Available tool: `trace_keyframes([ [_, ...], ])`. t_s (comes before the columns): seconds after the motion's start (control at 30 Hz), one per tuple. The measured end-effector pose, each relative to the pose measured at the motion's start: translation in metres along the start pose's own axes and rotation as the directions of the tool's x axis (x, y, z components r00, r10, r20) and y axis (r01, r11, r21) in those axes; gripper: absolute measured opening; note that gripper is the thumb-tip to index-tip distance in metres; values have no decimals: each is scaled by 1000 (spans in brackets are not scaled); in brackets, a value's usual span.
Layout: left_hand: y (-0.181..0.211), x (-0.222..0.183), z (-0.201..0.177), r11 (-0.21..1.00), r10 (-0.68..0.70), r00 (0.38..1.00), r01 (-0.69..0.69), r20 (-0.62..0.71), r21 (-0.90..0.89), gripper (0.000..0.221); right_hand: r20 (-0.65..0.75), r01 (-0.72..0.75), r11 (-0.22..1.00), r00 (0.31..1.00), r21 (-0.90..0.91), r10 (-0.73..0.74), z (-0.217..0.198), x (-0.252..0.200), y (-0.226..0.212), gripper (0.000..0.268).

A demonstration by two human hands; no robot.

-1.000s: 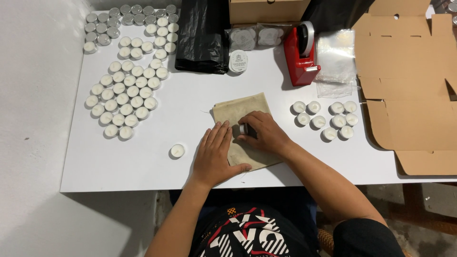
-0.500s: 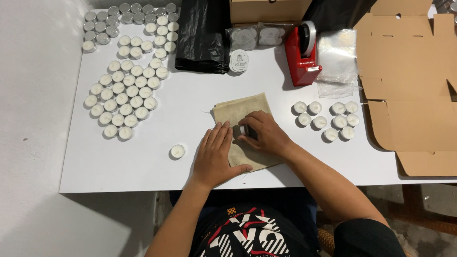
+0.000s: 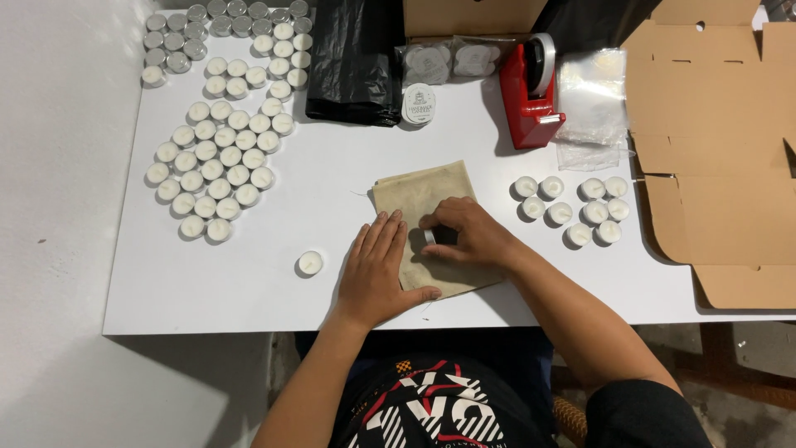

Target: Polishing small tealight candles using a cloth on a white table.

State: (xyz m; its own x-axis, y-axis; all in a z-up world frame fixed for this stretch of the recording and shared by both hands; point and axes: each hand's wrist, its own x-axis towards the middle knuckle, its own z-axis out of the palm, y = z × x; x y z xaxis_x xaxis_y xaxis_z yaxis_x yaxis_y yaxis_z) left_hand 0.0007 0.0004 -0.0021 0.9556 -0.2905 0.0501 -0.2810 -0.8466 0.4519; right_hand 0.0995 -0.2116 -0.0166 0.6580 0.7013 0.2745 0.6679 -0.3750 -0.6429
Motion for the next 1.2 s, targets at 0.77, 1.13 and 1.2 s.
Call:
trace_keyframes([
  [0.77,-1,-3,4,1000,7,1000,-7,-13,16,120,88,-247,967,964,-67,253,-18,-22,-46,37],
  [1.13,0,-2,1,999,42,998,-42,-44,3,118,-494,-580,474,814,-662,306,-28,-140,-29,30],
  [1.2,-1,-2,2,999,35,999,-36,-42,-7,119,-513,-578,463,814,-672,271,-25,-145,-28,22],
])
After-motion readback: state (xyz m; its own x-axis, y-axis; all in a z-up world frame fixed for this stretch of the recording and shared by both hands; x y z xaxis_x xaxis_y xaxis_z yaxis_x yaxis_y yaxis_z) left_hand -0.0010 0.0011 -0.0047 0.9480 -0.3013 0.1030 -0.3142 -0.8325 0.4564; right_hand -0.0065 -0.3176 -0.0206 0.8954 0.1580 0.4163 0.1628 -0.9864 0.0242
